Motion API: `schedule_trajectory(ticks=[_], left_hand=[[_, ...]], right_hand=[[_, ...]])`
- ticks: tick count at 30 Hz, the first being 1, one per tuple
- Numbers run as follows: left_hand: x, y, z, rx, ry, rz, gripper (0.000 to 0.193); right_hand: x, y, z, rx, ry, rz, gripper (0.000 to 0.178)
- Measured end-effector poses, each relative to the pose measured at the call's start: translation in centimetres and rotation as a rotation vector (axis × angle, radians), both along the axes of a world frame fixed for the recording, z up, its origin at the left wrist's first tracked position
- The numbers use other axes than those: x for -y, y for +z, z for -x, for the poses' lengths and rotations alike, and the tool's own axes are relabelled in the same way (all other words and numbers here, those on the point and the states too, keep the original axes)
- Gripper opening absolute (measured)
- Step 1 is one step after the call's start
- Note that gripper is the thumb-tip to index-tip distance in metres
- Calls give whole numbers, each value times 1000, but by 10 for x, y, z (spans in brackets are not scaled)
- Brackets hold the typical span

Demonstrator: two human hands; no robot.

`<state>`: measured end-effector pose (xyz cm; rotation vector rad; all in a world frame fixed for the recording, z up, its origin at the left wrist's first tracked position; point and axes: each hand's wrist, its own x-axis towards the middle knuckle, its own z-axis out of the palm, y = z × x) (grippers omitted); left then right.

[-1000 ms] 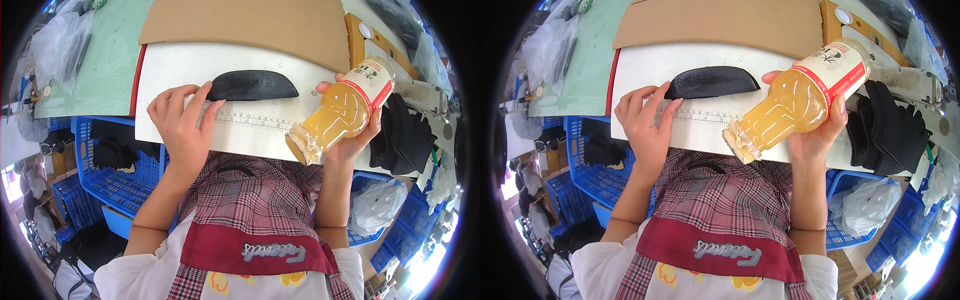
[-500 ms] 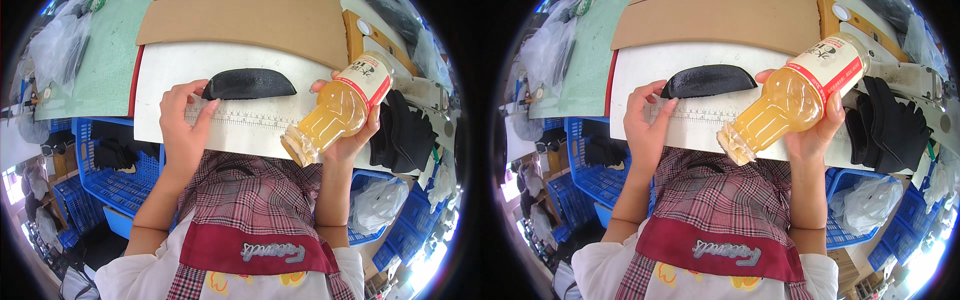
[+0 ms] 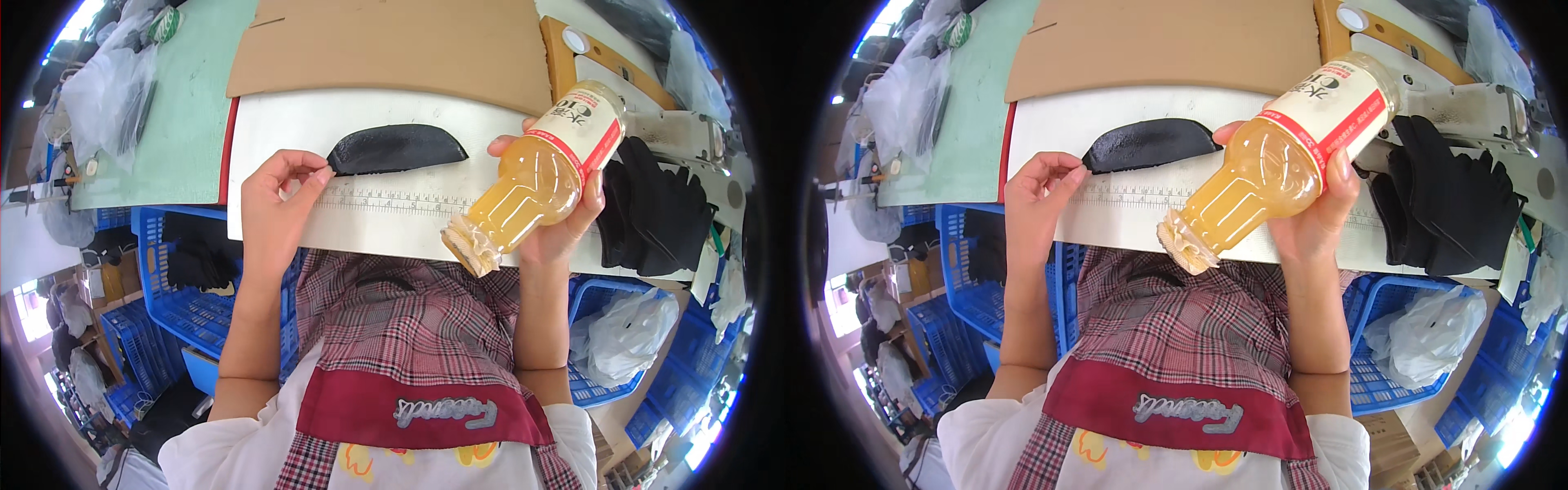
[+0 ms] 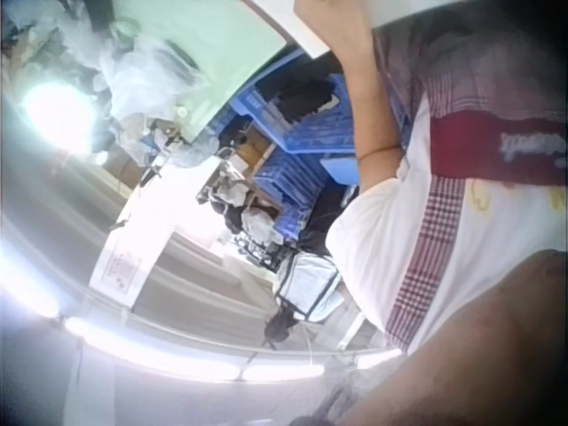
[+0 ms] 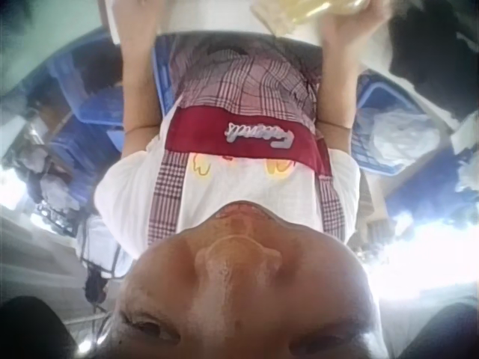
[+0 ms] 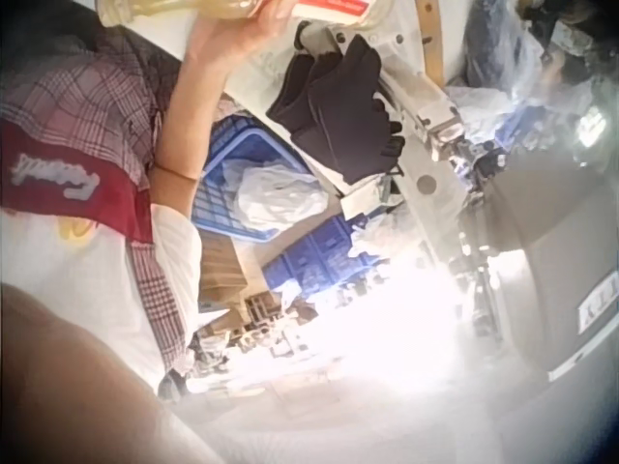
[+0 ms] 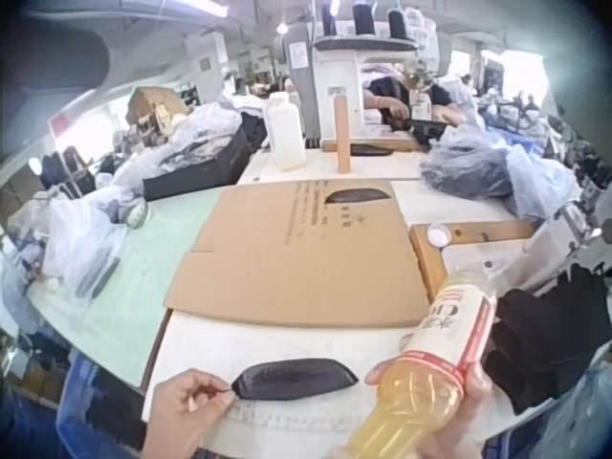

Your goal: The person applies a yellowish liquid from a plastic bottle onto the edges of black fabric pieces placed on a white cutting mat. The person handles the fabric pieces one by one, applying the liquid along the perimeter of each piece before placing them on a cardboard sheet.

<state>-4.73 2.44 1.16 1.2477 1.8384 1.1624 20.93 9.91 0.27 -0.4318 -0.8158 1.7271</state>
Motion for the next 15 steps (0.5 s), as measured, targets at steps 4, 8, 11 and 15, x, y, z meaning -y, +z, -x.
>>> schedule_trajectory(ticks=[4,8,11,15], left_hand=[[-2,5,-6,89,24,-61,18],[-4,2,0,201,-7,24,20],[-6,6,8,239,-63,112,22],[-10,11,12,247,-101,185,20]], right_hand=[[1,0,-3,79,-43,-57,73],[4,-2,-5,109,-46,-77,74],[5,-2,-4,126,-55,-83,75],[5,-2,-6,130,7,-103,77]])
